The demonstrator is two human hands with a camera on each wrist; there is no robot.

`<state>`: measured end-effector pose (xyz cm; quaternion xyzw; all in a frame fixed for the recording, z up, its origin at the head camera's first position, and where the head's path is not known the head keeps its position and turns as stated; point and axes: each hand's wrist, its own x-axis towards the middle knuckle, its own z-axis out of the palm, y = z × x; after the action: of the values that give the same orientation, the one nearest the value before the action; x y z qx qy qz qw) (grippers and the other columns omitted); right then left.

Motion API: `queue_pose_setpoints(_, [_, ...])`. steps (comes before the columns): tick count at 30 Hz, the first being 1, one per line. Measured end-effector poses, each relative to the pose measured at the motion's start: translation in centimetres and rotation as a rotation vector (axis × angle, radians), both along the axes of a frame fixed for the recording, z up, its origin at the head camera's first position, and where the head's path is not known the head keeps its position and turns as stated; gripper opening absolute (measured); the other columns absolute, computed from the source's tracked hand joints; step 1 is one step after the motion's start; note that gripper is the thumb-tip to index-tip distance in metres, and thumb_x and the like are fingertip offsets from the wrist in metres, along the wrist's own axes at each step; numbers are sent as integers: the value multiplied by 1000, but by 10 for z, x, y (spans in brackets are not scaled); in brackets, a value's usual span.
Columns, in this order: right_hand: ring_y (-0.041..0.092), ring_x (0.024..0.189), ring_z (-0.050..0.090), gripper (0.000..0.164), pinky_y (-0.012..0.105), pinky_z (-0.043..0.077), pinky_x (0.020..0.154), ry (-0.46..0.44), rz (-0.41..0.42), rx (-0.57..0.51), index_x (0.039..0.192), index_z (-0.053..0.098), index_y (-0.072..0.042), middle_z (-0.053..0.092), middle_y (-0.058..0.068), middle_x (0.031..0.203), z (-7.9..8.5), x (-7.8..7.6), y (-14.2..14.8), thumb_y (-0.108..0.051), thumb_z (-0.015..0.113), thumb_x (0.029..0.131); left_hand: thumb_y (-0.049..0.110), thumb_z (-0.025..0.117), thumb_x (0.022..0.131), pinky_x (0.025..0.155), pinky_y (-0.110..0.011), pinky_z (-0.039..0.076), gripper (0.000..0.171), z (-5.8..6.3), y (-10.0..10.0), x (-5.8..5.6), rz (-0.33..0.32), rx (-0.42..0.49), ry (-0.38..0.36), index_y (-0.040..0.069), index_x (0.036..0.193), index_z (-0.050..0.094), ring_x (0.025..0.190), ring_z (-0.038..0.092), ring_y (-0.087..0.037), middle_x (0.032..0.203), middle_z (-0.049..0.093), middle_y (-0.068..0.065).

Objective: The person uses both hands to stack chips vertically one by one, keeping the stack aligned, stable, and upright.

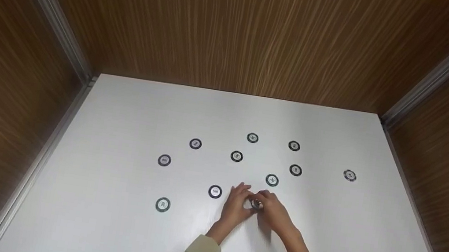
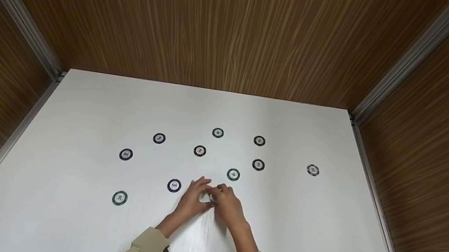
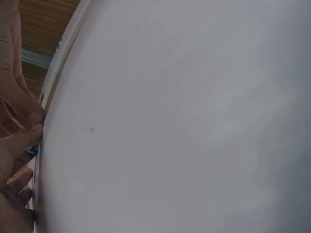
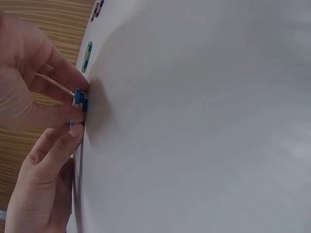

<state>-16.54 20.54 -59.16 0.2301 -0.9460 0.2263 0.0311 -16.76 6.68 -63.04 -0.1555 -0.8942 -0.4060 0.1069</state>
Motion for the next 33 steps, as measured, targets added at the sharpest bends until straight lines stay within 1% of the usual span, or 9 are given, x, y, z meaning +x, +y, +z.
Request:
queue_pose_setpoints(4, [27,93,57,34,38,52,78,-28,-12,1,104,66,-9,59,11,103,1,2,1,4,71,73,14,81,62,106,-48,25,34,0,0,0,-1,-3,5,5,91,65,120,44,-33,115,58,-13])
queue_pose_setpoints(9, [29,96,56,34,41,52,79,-38,-8,-14,106,66,-9,58,11,106,3,3,3,-1,73,73,14,82,62,106,-47,25,35,0,-1,1,-2,1,13,5,92,66,119,44,-33,114,58,-13])
queue_pose_setpoints(14, [27,100,55,34,42,50,83,-54,-24,-50,105,66,-10,58,8,107,8,1,7,-4,74,73,17,82,63,107,-45,25,36,2,-1,2,10,-27,17,5,93,65,120,44,-31,116,57,-11])
queue_pose_setpoints(19, [28,99,56,27,43,49,83,-56,-71,-77,101,66,-8,59,8,105,13,-4,11,-3,72,75,13,81,63,107,-45,24,35,2,-1,1,1,11,-6,4,92,65,120,44,-32,116,56,-12])
queue_pose_setpoints(21, [30,100,55,26,44,49,83,-52,-91,-78,101,65,-7,59,9,106,15,-7,12,-3,71,76,10,81,62,107,-46,24,34,2,-1,1,-5,33,-15,3,91,65,121,43,-33,116,56,-12])
queue_pose_setpoints(24, [31,104,54,26,46,48,84,-67,-127,-74,102,65,-7,58,11,110,18,-14,15,-3,70,78,9,80,61,106,-46,25,33,1,-1,0,-9,41,-7,3,90,65,120,44,-33,114,56,-13])
queue_pose_setpoints(26, [31,103,54,26,46,48,84,-69,-140,-80,103,65,-6,58,11,110,20,-21,18,-2,69,78,9,80,61,106,-46,25,33,2,-1,0,-10,43,-11,3,90,64,120,44,-33,114,56,-13])
queue_pose_setpoints(30, [32,102,53,26,46,48,83,-79,-180,-75,104,65,-5,56,13,112,22,-35,25,-2,68,79,9,81,63,108,-45,22,34,3,-1,0,-16,45,-50,4,91,64,121,42,-33,116,55,-12])
queue_pose_setpoints(33, [36,107,51,26,50,47,84,-67,-218,-48,104,64,-5,54,17,116,20,-44,30,-3,68,78,8,81,63,108,-44,21,34,3,-1,0,-19,47,-79,4,92,64,123,41,-32,118,54,-12])
